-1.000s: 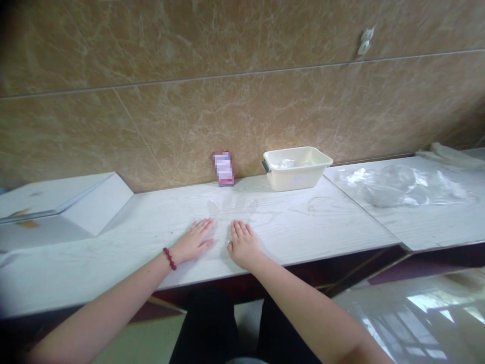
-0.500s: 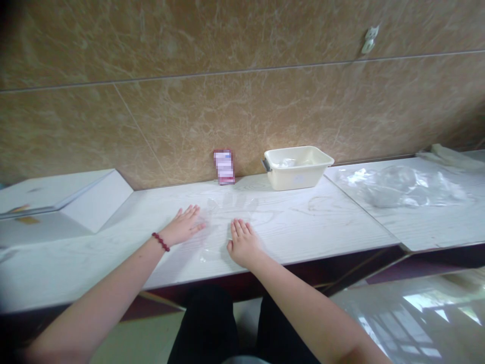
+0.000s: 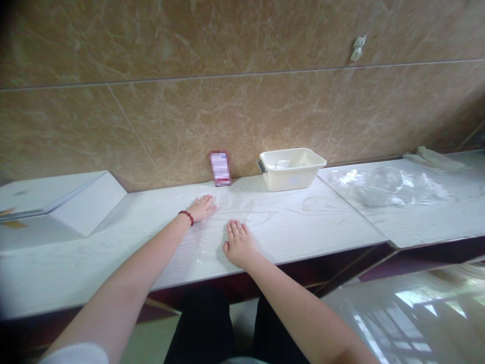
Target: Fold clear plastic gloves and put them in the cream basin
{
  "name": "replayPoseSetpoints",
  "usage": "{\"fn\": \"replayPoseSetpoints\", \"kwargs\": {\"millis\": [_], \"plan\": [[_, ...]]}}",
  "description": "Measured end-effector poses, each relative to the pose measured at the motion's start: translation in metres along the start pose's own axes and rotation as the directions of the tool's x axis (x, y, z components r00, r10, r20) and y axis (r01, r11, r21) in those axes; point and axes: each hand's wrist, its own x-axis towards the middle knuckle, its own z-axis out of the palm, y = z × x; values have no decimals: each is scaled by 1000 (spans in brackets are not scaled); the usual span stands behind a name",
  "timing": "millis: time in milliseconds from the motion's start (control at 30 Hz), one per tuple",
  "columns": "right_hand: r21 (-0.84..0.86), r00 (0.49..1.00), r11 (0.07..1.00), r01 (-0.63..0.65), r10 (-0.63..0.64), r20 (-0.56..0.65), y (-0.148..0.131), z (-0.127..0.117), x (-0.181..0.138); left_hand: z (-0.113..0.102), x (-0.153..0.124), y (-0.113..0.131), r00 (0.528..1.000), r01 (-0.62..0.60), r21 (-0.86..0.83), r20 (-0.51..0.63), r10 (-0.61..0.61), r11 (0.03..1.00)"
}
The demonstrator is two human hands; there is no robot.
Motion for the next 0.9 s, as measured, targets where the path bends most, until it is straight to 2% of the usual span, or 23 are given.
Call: {"fn": "replayPoseSetpoints", "kwargs": {"millis": [100,167,367,500,633,767,833,900], "plan": [[-4,1000,1000,-1,1,-4,0,0,0,-5,-10,-5,994,84,14,-75,-83,996],[-5,1000,1000,-2,2,-7,0,0,0,-8,-27,-3,992,89,18,-94,-87,996],[7,1000,1000,-1,1,-16,0,0,0,-1,-106,23,996,-92,-7,-18,92,996],[7,1000,1000,0,0,-18,0,0,-1,14,-136,27,996,-85,1,-30,85,996],[-1,1000,1000,-1,1,-4,0,1,-1,21,-142,13,1000,-29,-34,-12,29,999],[0,1000,1000,-8,8,8,1,1,-1,17,-134,-9,1000,-1,-124,-26,-2,992],[9,1000,1000,-9,9,11,0,1,-1,13,-123,-21,995,61,-186,-63,-73,981],[25,1000,1000,-6,6,9,0,1,0,9,-108,-30,972,169,-223,-122,-200,960]]}}
